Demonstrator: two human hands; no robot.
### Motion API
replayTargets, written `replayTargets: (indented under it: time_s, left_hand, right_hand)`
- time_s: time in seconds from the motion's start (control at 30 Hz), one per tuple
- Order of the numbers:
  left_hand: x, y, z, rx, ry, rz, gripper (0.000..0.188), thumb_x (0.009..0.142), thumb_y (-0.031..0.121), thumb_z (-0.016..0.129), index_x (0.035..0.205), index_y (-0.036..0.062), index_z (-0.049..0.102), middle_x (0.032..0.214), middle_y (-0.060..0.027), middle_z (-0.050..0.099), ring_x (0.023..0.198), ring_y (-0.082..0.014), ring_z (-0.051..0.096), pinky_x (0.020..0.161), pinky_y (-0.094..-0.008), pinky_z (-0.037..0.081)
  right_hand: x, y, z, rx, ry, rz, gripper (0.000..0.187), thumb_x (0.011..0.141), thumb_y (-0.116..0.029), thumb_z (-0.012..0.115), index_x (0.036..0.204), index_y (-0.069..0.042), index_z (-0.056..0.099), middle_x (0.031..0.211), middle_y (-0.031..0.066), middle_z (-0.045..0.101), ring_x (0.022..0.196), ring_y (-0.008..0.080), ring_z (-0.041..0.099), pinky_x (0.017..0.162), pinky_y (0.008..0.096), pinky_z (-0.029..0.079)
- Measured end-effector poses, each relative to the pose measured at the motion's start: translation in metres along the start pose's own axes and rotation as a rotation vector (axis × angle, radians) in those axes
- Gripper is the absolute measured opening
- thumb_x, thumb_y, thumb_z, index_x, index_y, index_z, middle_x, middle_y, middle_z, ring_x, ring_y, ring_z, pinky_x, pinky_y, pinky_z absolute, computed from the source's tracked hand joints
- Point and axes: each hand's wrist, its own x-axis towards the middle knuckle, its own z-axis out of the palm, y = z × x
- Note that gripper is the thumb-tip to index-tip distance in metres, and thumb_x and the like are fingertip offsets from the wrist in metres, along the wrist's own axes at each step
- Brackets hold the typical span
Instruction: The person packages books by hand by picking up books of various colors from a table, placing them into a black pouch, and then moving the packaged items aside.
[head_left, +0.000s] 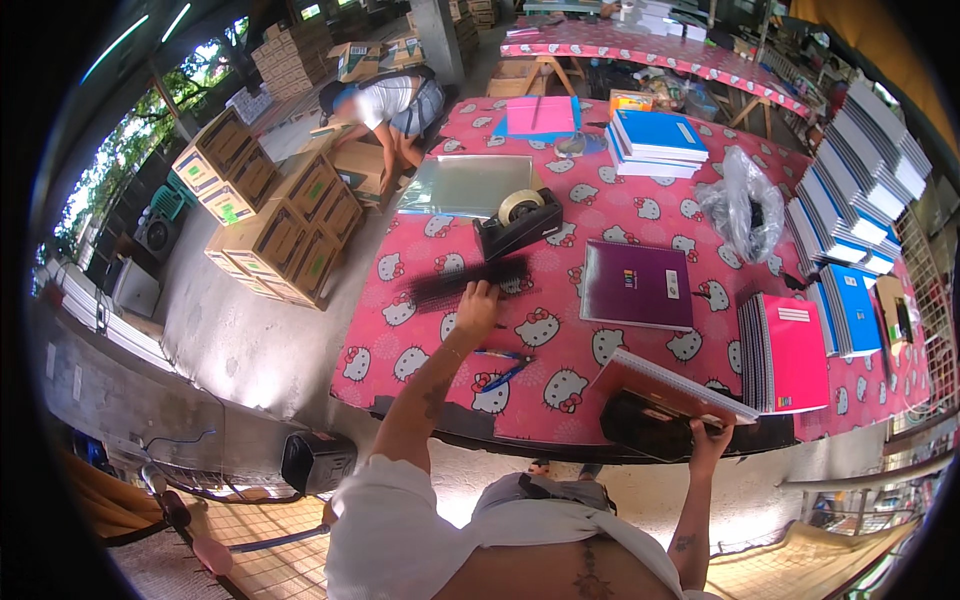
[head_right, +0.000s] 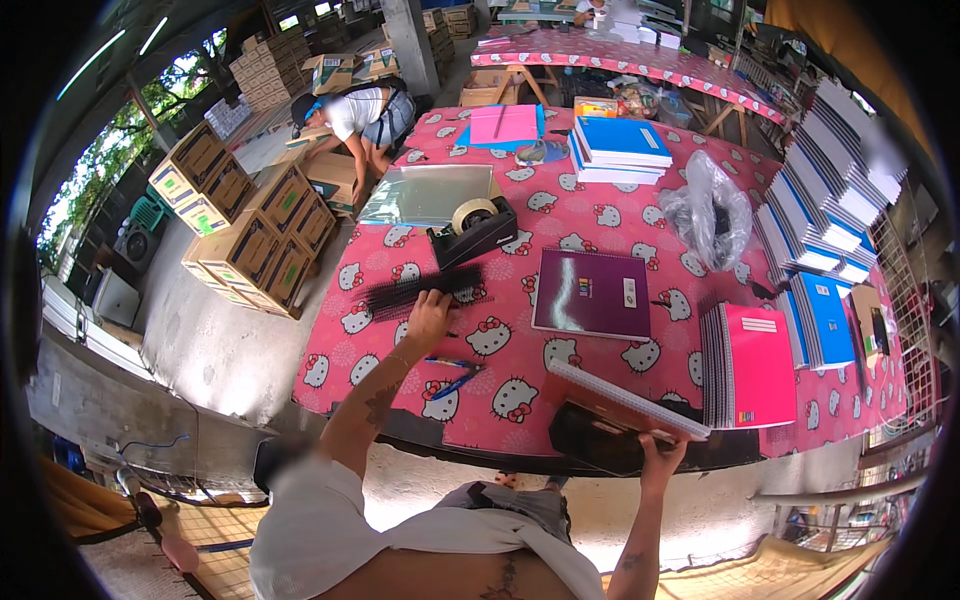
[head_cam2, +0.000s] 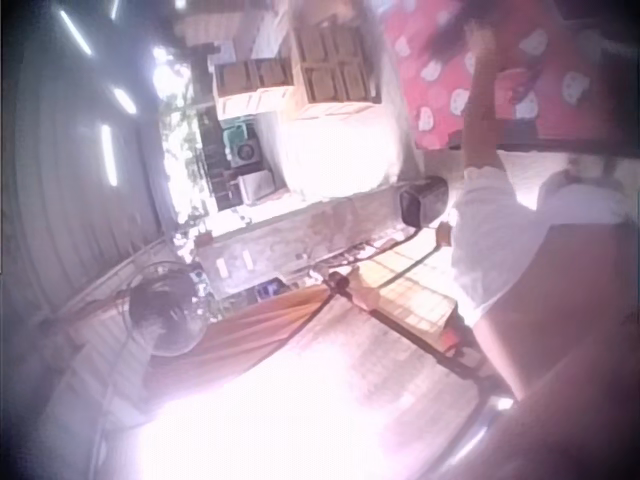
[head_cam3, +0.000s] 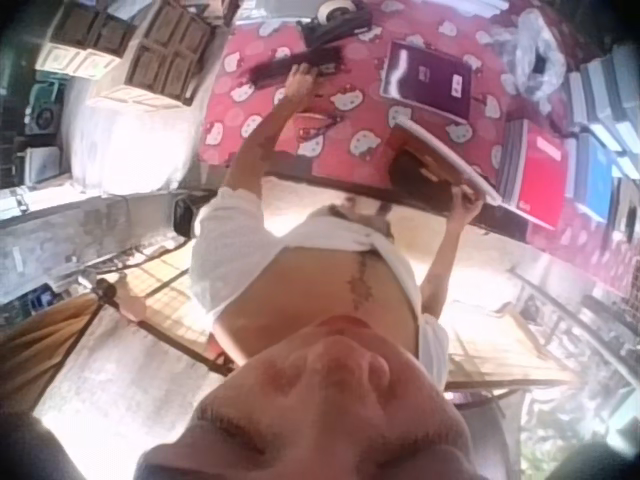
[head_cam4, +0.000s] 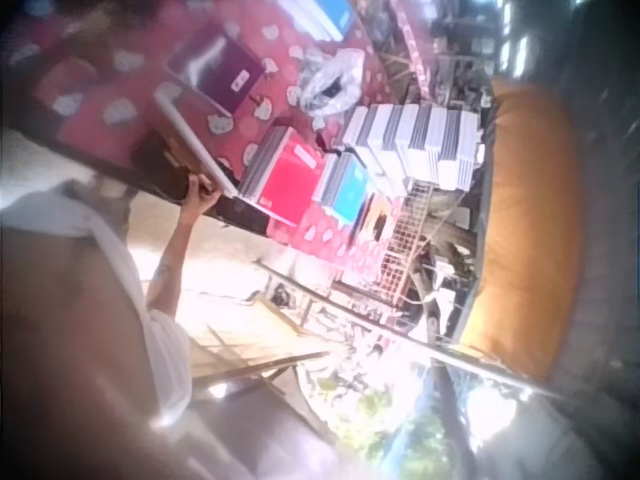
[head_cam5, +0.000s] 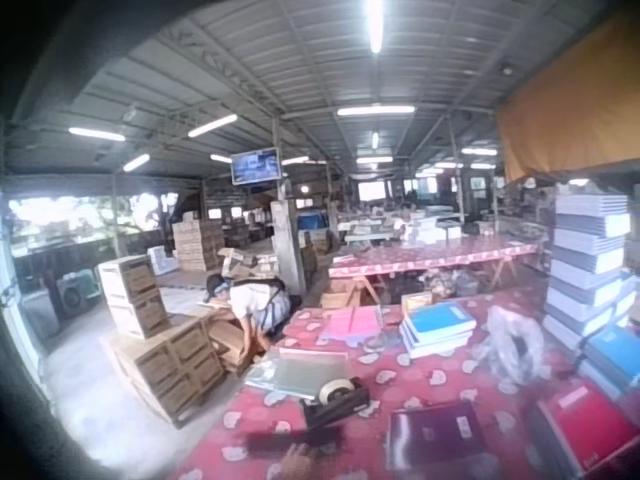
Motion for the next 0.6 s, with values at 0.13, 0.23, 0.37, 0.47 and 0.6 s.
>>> replayTargets:
  time_s: [0.13, 0.23, 0.37, 0.47, 0.6]
  left_hand:
    - [0.012, -0.022, 0.003, 0.018, -0.090, 0.144, 0.027, 0.086, 0.016, 0.065, 0.111, 0.0059, 0.061, 0.096, -0.0133, 0.056, 0.091, -0.0300, 0.059, 0.080, -0.0437, 0.052]
    - [0.020, 0.004, -0.024, -0.041, 0.000, 0.021, 0.022, 0.092, 0.019, 0.060, 0.110, 0.0074, 0.062, 0.094, -0.0109, 0.057, 0.090, -0.0290, 0.061, 0.074, -0.0414, 0.053]
    - [0.035, 0.043, -0.062, 0.077, 0.068, 0.066, 0.024, 0.097, 0.019, 0.059, 0.118, 0.0077, 0.061, 0.089, -0.0104, 0.062, 0.084, -0.0315, 0.064, 0.068, -0.0432, 0.054]
    - [0.033, 0.106, -0.085, -0.564, 0.119, 0.026, 0.031, 0.093, 0.014, 0.063, 0.123, 0.0055, 0.060, 0.089, -0.0142, 0.065, 0.072, -0.0308, 0.062, 0.064, -0.0420, 0.052]
    - [0.018, 0.186, -0.139, -0.662, 0.276, 0.234, 0.031, 0.091, 0.007, 0.065, 0.122, 0.0065, 0.065, 0.081, -0.0144, 0.064, 0.062, -0.0273, 0.061, 0.058, -0.0377, 0.049]
  right_hand:
    - [0.000, -0.026, 0.004, -0.103, -0.056, -0.006, 0.094, 0.072, -0.031, 0.091, 0.146, -0.007, 0.037, 0.133, 0.0085, 0.049, 0.119, 0.0201, 0.050, 0.104, 0.0356, 0.039]
    - [-0.005, -0.127, 0.037, -0.326, 0.131, -0.486, 0.088, 0.093, -0.039, 0.067, 0.155, -0.001, 0.018, 0.156, 0.0189, 0.025, 0.143, 0.0331, 0.030, 0.115, 0.0469, 0.027]
    - [-0.020, -0.205, 0.141, -0.912, -0.396, -0.894, 0.049, 0.082, -0.028, 0.076, 0.125, -0.009, 0.062, 0.135, 0.0154, 0.052, 0.125, 0.0363, 0.050, 0.104, 0.0509, 0.036]
    - [0.004, -0.179, 0.175, -0.958, -0.389, -0.838, 0.039, 0.082, -0.020, 0.073, 0.118, -0.009, 0.065, 0.118, 0.0135, 0.063, 0.108, 0.0324, 0.061, 0.094, 0.0472, 0.045]
    - [0.023, -0.156, 0.178, -0.932, -0.406, -0.740, 0.021, 0.085, -0.015, 0.069, 0.105, -0.008, 0.068, 0.089, 0.0098, 0.069, 0.080, 0.0310, 0.068, 0.077, 0.0422, 0.054]
